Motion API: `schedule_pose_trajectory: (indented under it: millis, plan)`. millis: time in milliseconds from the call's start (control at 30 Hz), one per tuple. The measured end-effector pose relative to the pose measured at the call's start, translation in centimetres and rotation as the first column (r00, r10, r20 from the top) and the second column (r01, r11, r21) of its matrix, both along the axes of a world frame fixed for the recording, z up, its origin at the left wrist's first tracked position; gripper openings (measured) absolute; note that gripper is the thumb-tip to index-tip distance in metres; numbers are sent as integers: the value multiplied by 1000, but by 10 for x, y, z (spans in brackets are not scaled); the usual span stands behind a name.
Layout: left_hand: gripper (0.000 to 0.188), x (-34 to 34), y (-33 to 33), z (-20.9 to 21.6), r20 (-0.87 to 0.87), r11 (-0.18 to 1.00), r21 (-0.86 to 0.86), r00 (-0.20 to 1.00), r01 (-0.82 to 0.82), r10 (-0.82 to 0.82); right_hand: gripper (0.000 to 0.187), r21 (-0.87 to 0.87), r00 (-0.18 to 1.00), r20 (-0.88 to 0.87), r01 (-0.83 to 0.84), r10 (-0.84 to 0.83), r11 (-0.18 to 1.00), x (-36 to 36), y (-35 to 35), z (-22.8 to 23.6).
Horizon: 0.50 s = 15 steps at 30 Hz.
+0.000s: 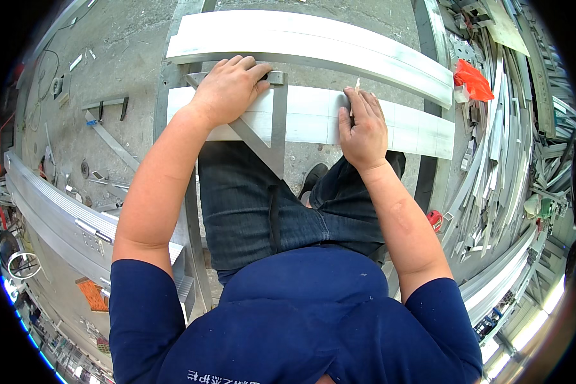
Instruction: The person measures and marks two long aluminum profiles using a tape measure, a try square, and a pencil. They align the profiles, measure specific intervals, and draw perpendicular lines along the edges to prepare for cutting or assembly.
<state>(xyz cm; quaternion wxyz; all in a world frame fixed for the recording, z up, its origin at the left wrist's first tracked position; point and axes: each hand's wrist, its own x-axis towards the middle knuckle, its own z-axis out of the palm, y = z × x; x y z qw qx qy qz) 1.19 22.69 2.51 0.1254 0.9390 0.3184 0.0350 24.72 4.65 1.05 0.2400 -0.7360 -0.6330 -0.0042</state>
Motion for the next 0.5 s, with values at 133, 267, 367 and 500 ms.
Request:
schedule_pose_trajectory:
  millis: [133,267,367,500]
  plan:
    - [39,0,-1,1,2,1000,-4,1000,-6,6,40,15,1000,-6,-9,9,1000,0,1,0]
    - [39,0,0,1,8,1000,-1,1000,-3,3,40,21,1000,8,-12,12,1000,1,1,-1]
    - [40,0,0,1,0,1000,0,1000,4,-4,40,22,1000,14,-7,6,1000,1,1,-2]
    - [53,-2,-7,6,-37,999,45,999,19,-17,40,25,1000,10,-11,10,1000,1,1,-2]
